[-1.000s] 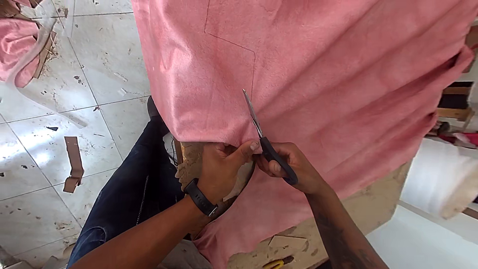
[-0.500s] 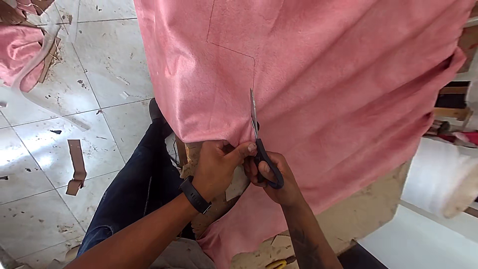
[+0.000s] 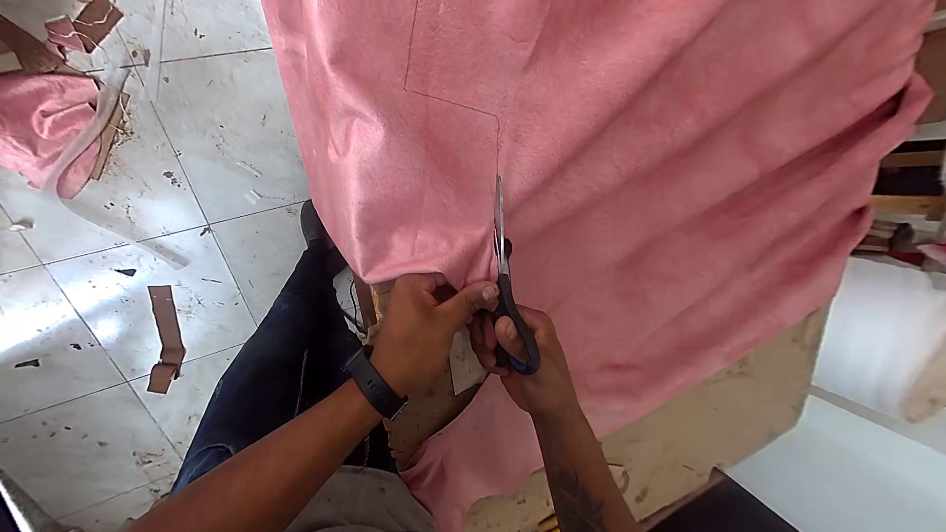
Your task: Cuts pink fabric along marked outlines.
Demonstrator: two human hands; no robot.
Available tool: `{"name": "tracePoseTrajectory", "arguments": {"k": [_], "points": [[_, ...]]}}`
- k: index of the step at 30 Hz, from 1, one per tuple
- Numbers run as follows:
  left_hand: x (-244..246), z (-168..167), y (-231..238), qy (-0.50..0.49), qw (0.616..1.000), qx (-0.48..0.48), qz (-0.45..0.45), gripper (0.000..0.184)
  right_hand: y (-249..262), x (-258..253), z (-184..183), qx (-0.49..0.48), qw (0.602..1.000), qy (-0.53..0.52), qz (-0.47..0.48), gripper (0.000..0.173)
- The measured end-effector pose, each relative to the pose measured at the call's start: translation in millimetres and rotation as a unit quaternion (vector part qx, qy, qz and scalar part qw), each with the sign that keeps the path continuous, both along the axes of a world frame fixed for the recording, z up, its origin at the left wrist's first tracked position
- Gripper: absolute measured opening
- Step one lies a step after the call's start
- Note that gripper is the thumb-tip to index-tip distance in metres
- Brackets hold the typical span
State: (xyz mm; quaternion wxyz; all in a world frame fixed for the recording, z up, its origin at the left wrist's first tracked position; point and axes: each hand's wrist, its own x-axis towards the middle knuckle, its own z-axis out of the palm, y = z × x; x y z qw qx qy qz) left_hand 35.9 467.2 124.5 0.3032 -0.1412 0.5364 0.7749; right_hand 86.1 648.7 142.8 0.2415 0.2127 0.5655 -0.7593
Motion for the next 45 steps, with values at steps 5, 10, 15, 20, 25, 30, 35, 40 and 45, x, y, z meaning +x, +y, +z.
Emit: {"name": "tracePoseTrajectory", "arguments": {"k": [5,10,15,20,25,30,35,40,45], "points": [[-3,0,-7,0.011,1.000,-0.018,-0.019,0.023,-15,3,-1,-0.008,0.999,0.002,-0.036,0.046],[-6,-2,-14,0.033,0.997,-0.038,-0.050,0.026,-25,0,-4,0.001,0.998,-0.013,-0.063,0.046],[-9,-1,-18,0.029,0.997,-0.037,-0.063,0.026,-38,0,-4,0.014,0.995,-0.010,-0.094,0.046],[-9,-1,-23,0.027,0.996,-0.045,-0.072,0.031,-45,-1,-3,0.032,0.993,0.001,-0.110,0.043],[-9,0,-26,0.023,0.996,-0.041,-0.071,0.027,-49,-3,0,0.044,0.992,0.001,-0.122,0.040],[-8,0,-29,0.029,0.996,-0.041,-0.075,0.028,-48,-14,1,0.046,0.991,-0.008,-0.122,0.040],[-9,4,-33,0.060,0.992,-0.071,-0.088,0.028,-49,-32,1,0.073,0.992,-0.014,-0.103,0.044],[-9,3,-34,0.057,0.992,-0.064,-0.093,0.030,-55,-33,2,0.093,0.988,-0.023,-0.119,0.043],[-8,5,-38,0.044,0.992,-0.067,-0.098,0.032,-55,-36,6,0.100,0.987,-0.020,-0.123,0.038]]}}
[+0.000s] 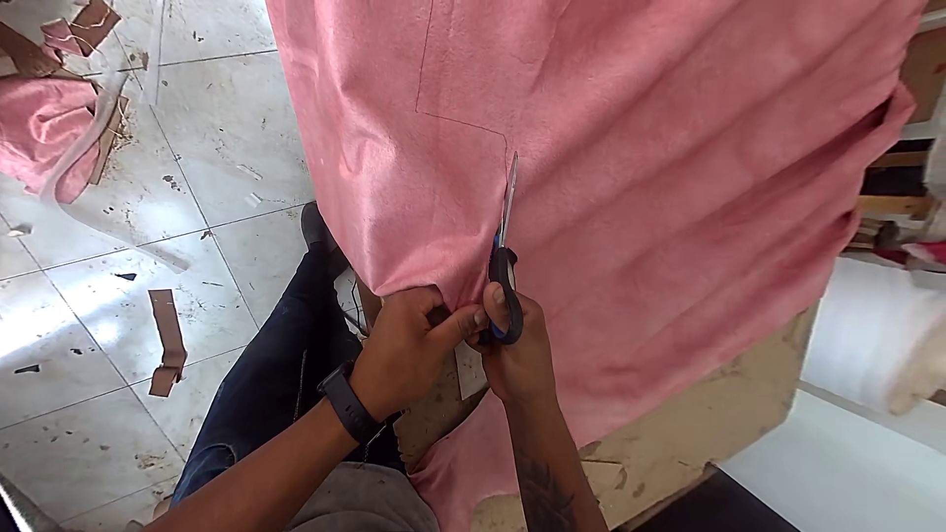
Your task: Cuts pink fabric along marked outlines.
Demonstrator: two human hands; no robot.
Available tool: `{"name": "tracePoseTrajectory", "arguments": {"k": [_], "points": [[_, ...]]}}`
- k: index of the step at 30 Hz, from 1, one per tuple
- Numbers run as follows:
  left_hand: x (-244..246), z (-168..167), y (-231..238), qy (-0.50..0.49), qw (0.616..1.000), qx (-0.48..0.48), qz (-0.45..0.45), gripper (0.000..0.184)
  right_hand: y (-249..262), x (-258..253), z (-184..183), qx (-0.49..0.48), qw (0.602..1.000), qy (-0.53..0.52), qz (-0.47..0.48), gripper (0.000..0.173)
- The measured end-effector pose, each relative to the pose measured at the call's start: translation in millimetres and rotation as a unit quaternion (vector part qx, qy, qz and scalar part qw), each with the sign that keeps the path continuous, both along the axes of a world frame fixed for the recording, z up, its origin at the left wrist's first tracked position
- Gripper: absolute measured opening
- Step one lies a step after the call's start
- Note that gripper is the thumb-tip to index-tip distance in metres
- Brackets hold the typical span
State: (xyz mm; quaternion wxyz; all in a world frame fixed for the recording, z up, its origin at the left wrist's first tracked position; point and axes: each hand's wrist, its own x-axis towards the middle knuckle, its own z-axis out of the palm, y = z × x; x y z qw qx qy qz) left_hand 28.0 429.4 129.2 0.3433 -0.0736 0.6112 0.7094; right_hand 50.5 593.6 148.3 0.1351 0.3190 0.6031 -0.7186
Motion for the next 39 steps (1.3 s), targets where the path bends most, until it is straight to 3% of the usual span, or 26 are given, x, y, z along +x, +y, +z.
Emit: {"name": "tracePoseTrajectory", "arguments": {"k": [12,18,39], "points": [[3,0,-7,-0.009,1.000,0.019,-0.001,0.031,3,-10,3,0.016,1.000,-0.002,0.005,0.039],[3,2,-10,-0.026,0.999,0.024,0.003,0.032,12,-38,0,0.014,0.998,0.009,0.056,0.042],[5,-1,-18,-0.037,0.999,0.037,-0.005,0.031,11,-36,0,0.024,0.999,-0.001,0.033,0.040]]}}
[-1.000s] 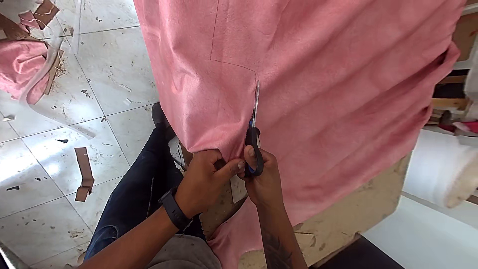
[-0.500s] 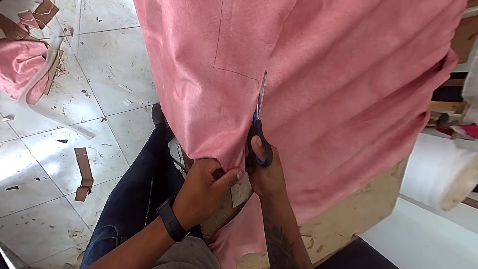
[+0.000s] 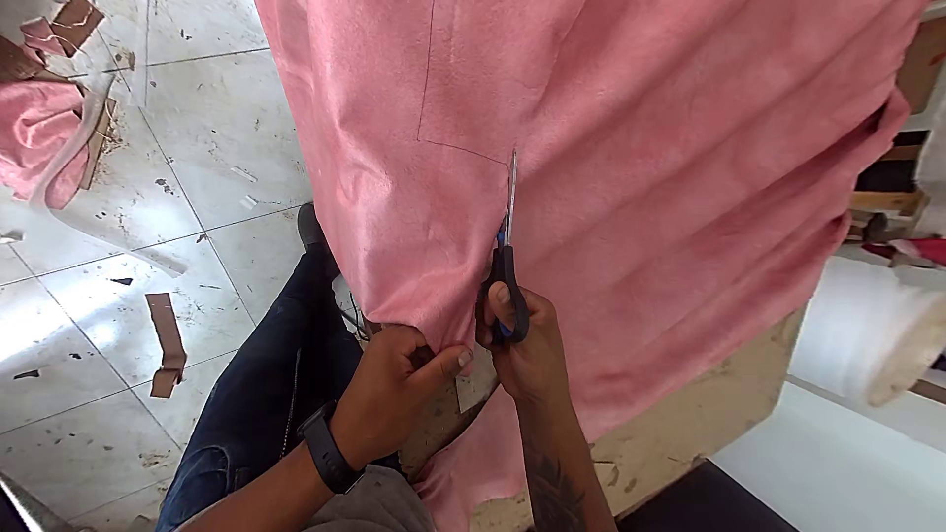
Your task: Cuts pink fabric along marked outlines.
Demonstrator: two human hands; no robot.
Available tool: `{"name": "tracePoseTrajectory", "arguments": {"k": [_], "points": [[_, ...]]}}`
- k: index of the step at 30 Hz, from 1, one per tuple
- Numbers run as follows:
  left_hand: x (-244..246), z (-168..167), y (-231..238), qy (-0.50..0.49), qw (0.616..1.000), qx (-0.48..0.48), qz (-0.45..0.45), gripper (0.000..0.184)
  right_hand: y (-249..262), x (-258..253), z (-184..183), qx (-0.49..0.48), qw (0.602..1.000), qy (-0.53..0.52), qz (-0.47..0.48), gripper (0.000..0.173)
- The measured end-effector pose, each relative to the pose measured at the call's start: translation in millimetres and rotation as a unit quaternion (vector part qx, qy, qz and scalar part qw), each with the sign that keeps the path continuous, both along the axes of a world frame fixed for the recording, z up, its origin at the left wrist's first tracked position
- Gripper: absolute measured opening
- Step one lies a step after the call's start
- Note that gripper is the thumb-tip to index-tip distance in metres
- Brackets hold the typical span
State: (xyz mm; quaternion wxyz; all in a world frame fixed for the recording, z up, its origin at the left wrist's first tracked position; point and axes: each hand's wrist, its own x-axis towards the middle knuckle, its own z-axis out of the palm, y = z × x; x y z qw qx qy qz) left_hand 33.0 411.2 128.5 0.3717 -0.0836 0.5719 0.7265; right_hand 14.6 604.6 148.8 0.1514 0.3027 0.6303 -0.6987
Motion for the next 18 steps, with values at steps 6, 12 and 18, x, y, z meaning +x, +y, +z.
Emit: {"name": "tracePoseTrajectory", "arguments": {"k": [6,12,18], "points": [[0,1,-3,0.004,1.000,0.020,0.012,0.026,4,-1,2,-0.006,1.000,-0.007,0.006,0.038],[1,3,-9,0.006,0.999,0.032,0.026,0.022,59,-26,6,-0.011,0.987,-0.012,0.161,0.042],[2,2,-15,0.006,0.999,0.034,0.031,0.022,132,-111,13,0.020,0.900,-0.015,0.436,0.051]]}}
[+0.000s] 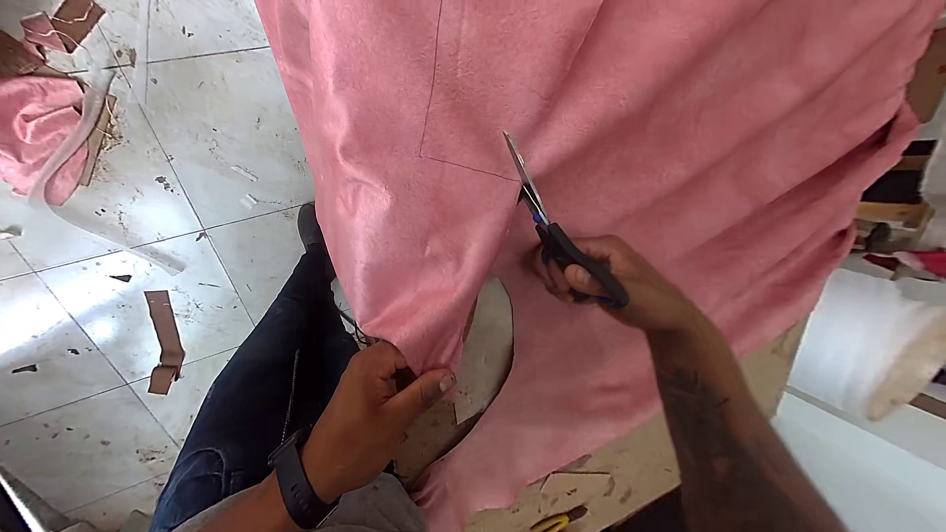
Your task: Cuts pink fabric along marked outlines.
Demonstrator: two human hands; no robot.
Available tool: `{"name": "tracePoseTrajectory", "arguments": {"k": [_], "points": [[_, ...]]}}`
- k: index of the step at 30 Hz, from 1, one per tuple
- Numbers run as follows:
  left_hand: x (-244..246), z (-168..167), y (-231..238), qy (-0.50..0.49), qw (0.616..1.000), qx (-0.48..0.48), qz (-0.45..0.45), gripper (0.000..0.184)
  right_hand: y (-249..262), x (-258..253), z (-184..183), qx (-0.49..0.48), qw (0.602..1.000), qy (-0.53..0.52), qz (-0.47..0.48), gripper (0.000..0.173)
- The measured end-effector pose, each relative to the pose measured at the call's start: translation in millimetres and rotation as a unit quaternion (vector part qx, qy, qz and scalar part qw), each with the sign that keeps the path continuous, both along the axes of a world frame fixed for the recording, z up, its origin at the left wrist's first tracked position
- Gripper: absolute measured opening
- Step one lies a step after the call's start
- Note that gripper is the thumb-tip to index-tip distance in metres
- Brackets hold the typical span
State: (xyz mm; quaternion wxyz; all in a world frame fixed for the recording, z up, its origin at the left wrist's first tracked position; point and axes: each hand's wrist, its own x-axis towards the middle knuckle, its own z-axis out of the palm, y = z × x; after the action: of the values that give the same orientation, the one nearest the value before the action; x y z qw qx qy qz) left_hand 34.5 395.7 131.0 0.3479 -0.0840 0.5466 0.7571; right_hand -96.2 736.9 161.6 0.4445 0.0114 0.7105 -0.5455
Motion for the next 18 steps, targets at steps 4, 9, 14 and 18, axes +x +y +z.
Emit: {"name": "tracePoseTrajectory", "arguments": {"k": [4,9,14,18], "points": [[0,0,0,-0.008,1.000,-0.002,0.003,0.023,19,-52,5,0.007,0.991,-0.027,0.132,0.050],[-1,0,1,-0.017,1.000,0.007,0.011,0.023,18,-81,3,0.002,0.981,-0.048,0.186,0.053],[-1,-2,-2,-0.007,1.000,0.005,0.016,0.022,19,-82,-4,-0.053,0.978,-0.070,0.191,0.058],[0,-2,-6,-0.009,1.000,0.008,0.015,0.022,18,-84,-6,-0.054,0.976,-0.082,0.196,0.058]]}}
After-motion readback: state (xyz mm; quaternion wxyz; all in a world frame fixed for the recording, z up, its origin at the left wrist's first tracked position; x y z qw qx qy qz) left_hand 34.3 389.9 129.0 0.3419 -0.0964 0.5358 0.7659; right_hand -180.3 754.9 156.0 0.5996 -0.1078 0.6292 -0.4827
